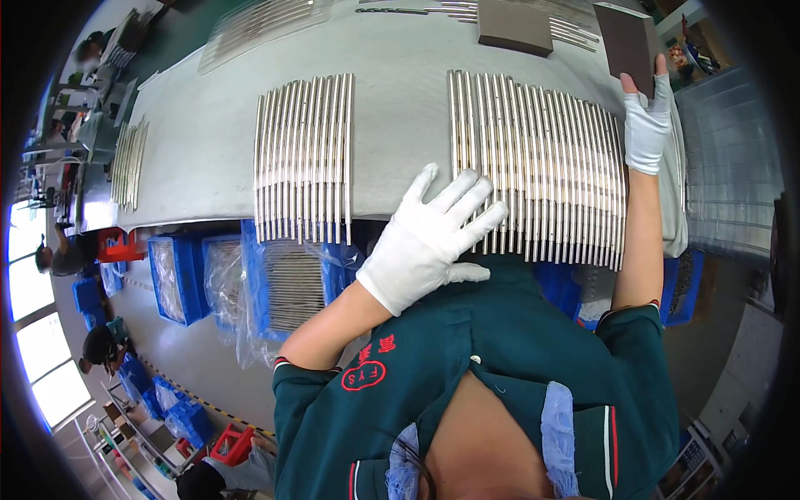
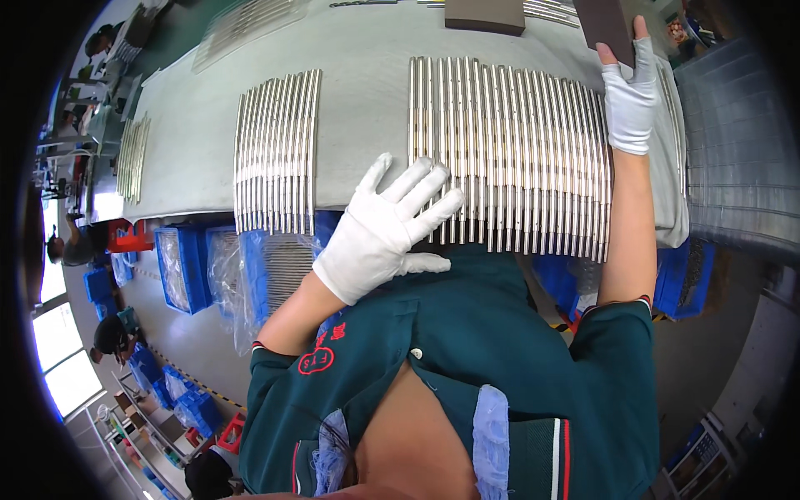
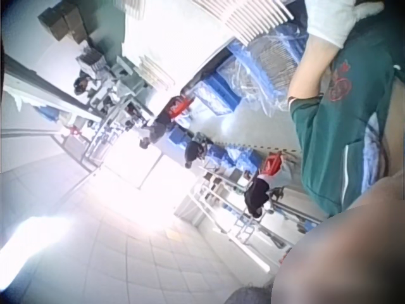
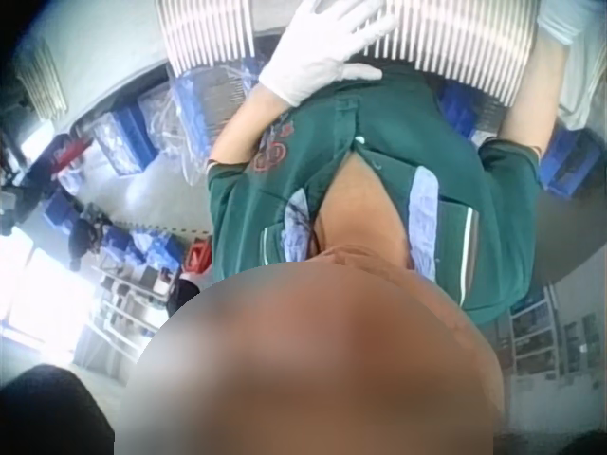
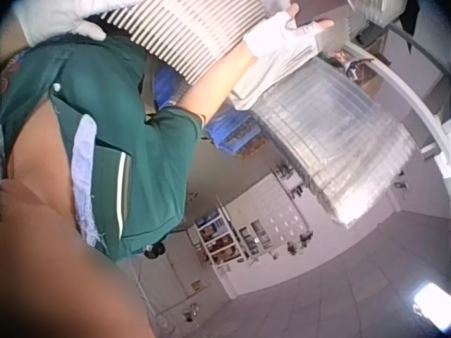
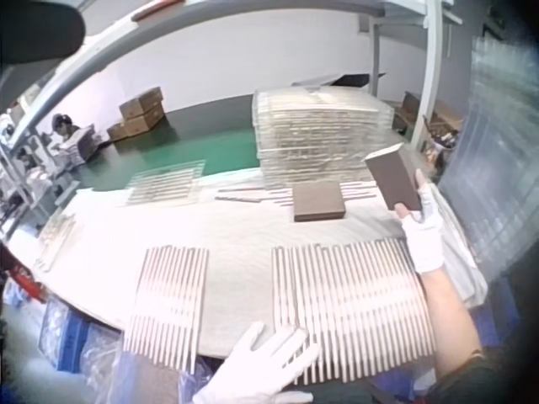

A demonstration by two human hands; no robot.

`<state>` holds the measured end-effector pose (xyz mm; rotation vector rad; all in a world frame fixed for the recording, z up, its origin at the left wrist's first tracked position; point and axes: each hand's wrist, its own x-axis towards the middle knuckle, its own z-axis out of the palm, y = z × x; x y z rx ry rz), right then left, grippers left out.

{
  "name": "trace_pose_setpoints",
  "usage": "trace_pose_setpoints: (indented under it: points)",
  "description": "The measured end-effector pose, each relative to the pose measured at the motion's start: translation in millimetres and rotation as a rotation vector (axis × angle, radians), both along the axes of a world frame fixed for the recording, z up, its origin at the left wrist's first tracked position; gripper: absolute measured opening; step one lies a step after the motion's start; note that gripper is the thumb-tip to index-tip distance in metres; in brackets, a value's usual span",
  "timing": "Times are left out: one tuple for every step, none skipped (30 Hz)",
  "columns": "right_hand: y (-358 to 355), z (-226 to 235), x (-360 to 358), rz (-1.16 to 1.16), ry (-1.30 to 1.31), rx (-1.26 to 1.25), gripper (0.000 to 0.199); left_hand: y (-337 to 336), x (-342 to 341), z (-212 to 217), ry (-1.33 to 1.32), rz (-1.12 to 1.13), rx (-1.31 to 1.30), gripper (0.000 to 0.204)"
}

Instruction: The worker uses a sanding block to polish long, thin metal components at an industrial workstation.

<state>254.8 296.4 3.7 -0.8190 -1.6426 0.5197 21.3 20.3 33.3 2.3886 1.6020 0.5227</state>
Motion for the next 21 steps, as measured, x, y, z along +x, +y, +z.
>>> trace_pose_setpoints:
  points:
    - [0.9, 1.5, 0.0, -0.039, 0.001, 0.036, 0.065, 0.0, 0.0, 0.5, 0.0, 0.0, 0.001, 0.078]
    - [1.9, 2.3, 0.4, -0.038, 0.002, 0.036, 0.065, -0.7, -0.5, 1.4, 0.013, 0.002, 0.001, 0.079]
    - [2.6, 2.1, 2.2, -0.049, 0.001, 0.031, 0.066, -1.6, -1.3, 1.7, 0.026, 0.003, 0.001, 0.079]
    - [2.9, 1.9, 2.8, -0.058, 0.001, 0.025, 0.066, -3.8, -3.7, 2.5, 0.026, 0.003, 0.001, 0.079]
    - [1.9, 1.6, 0.5, -0.057, 0.002, 0.026, 0.066, -7.9, -8.3, 4.1, 0.063, 0.032, -0.007, 0.08]
    - [-0.7, 1.7, -1.5, -0.051, -0.003, 0.016, 0.067, -12.3, -12.8, 6.2, 0.098, 0.056, -0.015, 0.08]
    - [-1.6, 0.3, 0.4, -0.053, -0.009, 0.003, 0.067, -15.7, -17.5, 8.1, 0.124, 0.081, -0.017, 0.082]
    - [-2.3, -0.8, 4.3, -0.039, -0.077, 0.001, 0.068, -18.5, -22.8, 14.4, 0.155, 0.117, -0.047, 0.084]
    - [-0.8, -2.7, 7.0, -0.049, -0.079, 0.002, 0.068, -23.0, -28.0, 22.3, 0.187, 0.154, -0.072, 0.085]
    - [3.6, -7.0, 9.0, -0.067, -0.072, 0.01, 0.068, -27.1, -31.8, 26.7, 0.229, 0.197, -0.068, 0.087]
    - [7.0, -9.5, 12.5, -0.088, -0.066, 0.018, 0.068, -27.3, -33.5, 26.8, 0.235, 0.224, -0.07, 0.088]
    - [7.2, -7.7, 9.5, -0.097, -0.088, 0.061, 0.068, -27.9, -32.7, 26.6, 0.231, 0.217, -0.036, 0.088]
    - [8.0, -8.2, 10.3, -0.101, -0.088, 0.062, 0.068, -27.7, -31.8, 25.3, 0.225, 0.208, -0.001, 0.088]
    - [8.4, -10.1, 12.2, -0.08, -0.09, 0.013, 0.068, -24.5, -28.6, 24.8, 0.224, 0.202, 0.001, 0.088]
    - [7.8, -10.7, 11.6, -0.056, -0.093, -0.037, 0.068, -19.8, -23.0, 22.7, 0.187, 0.145, -0.018, 0.087]
    - [6.6, -9.1, 8.2, -0.105, -0.135, 0.025, 0.068, -14.3, -16.8, 19.9, 0.15, 0.087, -0.037, 0.087]
    - [5.8, -9.0, 8.1, -0.109, -0.136, 0.027, 0.068, -8.7, -10.3, 14.9, 0.119, 0.053, -0.018, 0.085]
    - [5.5, -7.8, 8.9, -0.112, -0.135, 0.033, 0.068, -1.7, -3.2, 12.4, 0.085, 0.008, -0.014, 0.085]
    - [5.7, -8.0, 8.6, -0.11, -0.134, 0.04, 0.067, 4.8, 3.3, 9.0, 0.051, -0.032, -0.011, 0.084]
    - [6.0, -8.3, 8.2, -0.108, -0.133, 0.046, 0.067, 9.9, 9.3, 5.6, 0.03, -0.069, -0.018, 0.084]
    - [5.8, -8.4, 8.4, -0.108, -0.133, 0.052, 0.067, 14.6, 15.2, 3.3, 0.009, -0.099, -0.031, 0.084]
